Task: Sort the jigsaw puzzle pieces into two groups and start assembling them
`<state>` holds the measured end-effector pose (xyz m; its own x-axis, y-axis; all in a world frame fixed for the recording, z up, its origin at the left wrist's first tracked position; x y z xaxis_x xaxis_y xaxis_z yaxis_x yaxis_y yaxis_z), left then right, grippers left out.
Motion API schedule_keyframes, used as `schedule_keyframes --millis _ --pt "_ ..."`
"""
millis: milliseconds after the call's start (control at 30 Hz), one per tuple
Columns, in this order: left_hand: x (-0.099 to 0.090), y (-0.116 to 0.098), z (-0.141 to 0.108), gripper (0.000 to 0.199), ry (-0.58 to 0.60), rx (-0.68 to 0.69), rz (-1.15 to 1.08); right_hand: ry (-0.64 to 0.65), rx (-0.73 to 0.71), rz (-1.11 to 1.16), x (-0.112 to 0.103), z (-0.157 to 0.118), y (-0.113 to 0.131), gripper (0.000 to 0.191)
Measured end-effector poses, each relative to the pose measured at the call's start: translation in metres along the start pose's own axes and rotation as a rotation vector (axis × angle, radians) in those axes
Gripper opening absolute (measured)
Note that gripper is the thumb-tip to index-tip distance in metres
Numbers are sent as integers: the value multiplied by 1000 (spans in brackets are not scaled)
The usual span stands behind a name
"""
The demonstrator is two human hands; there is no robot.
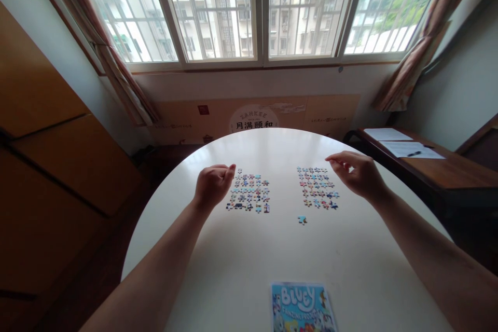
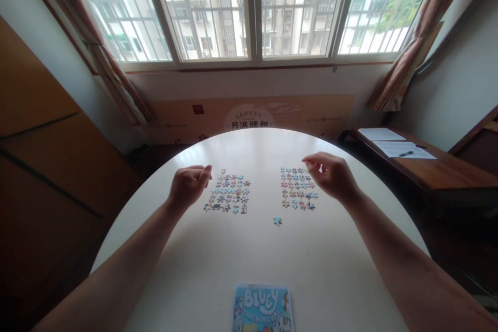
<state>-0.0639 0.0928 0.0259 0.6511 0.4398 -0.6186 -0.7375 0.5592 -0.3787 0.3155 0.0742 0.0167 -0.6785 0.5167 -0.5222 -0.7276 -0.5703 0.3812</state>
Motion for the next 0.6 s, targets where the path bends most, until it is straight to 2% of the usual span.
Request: schedule_keyframes --millis 200,367,500,600 --pt "-7 -34 -2 55 87 26 -87 2 19 -22 0 0 0 19" --pt "-13 -53 0 53 162 24 -126 16 4 -24 -3 4 12 19" --pt "-4 -59 -5 49 361 65 70 63 -20 -7 -4 6 27 18" --pt "8 -60 -13 31 518 114 209 88 -43 3 -4 7 36 17"
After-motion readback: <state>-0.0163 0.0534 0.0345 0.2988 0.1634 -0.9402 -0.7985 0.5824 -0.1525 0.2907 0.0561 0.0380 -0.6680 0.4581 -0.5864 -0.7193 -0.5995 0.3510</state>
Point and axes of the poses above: each hand's wrist, its own z-axis towards the middle knuckle, its own x-axis out of the palm, y = z × x, the point moved 4 cm from there along z, towards the middle knuckle, and after that the axes turned 4 degrees about -y, right-handed, at the moved point
